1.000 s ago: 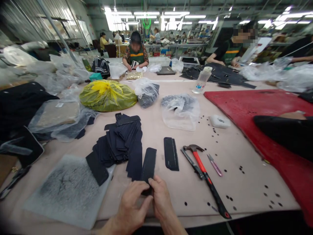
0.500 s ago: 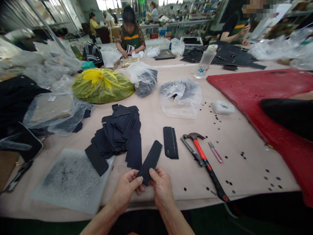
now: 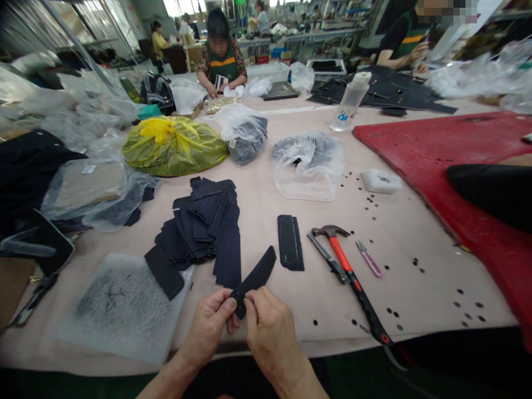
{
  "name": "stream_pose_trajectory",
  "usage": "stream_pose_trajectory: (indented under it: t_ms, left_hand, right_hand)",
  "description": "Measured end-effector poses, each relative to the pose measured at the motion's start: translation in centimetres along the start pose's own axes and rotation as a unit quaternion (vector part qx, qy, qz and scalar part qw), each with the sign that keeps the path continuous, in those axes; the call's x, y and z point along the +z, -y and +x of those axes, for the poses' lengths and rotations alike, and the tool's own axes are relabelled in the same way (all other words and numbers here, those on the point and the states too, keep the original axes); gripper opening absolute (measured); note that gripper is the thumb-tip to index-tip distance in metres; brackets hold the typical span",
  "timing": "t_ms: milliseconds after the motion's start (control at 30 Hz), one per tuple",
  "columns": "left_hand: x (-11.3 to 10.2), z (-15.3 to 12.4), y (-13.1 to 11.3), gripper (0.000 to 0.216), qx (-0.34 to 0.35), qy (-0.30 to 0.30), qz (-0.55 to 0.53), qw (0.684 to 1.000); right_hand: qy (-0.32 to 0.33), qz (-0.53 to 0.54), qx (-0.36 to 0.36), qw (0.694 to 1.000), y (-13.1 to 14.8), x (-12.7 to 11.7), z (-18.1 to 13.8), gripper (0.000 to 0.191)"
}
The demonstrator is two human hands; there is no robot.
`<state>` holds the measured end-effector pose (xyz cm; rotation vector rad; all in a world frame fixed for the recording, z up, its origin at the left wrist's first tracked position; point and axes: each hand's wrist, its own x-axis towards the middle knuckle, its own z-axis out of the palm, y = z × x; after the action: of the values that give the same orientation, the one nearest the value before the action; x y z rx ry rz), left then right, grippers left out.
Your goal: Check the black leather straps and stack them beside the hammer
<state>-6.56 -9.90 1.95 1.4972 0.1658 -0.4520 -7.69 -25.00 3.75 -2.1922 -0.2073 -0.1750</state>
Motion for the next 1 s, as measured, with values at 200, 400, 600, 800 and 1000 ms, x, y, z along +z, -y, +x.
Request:
stream_pose_trajectory:
  t_ms: [200, 400, 600, 800, 1000]
  left_hand:
    - [-0.3, -0.8, -0.4, 0.022, 0.062, 0.000, 0.100, 0.993]
    - [-0.8, -1.2, -0.8, 0.021, 0.205, 0.005, 0.231, 0.951]
    - [-1.7, -1.3, -1.0, 0.020, 0.277, 0.033, 0.272, 0.921]
    - [-1.7, -1.5, -0.9, 0.019, 0.189, 0.039, 0.165, 0.967]
    - [-1.5, -1.8, 0.0, 0.017, 0.173, 0.005, 0.129, 0.977]
  right_hand:
    - [-0.001, -0.070, -0.029, 0.997, 0.5, 0.5, -0.4, 0.024]
    - [0.005, -0.029, -0.037, 0.999, 0.8, 0.8, -0.9, 0.024]
    - [0.019, -0.010, -0.019, 1.000, 0.9, 0.8, -1.0, 0.019]
    - [0.000, 0.048, 0.081, 0.996, 1.4, 0.6, -0.9, 0.006]
    - [-0.019, 0.016, 0.014, 1.000, 1.7, 1.5, -1.3, 0.013]
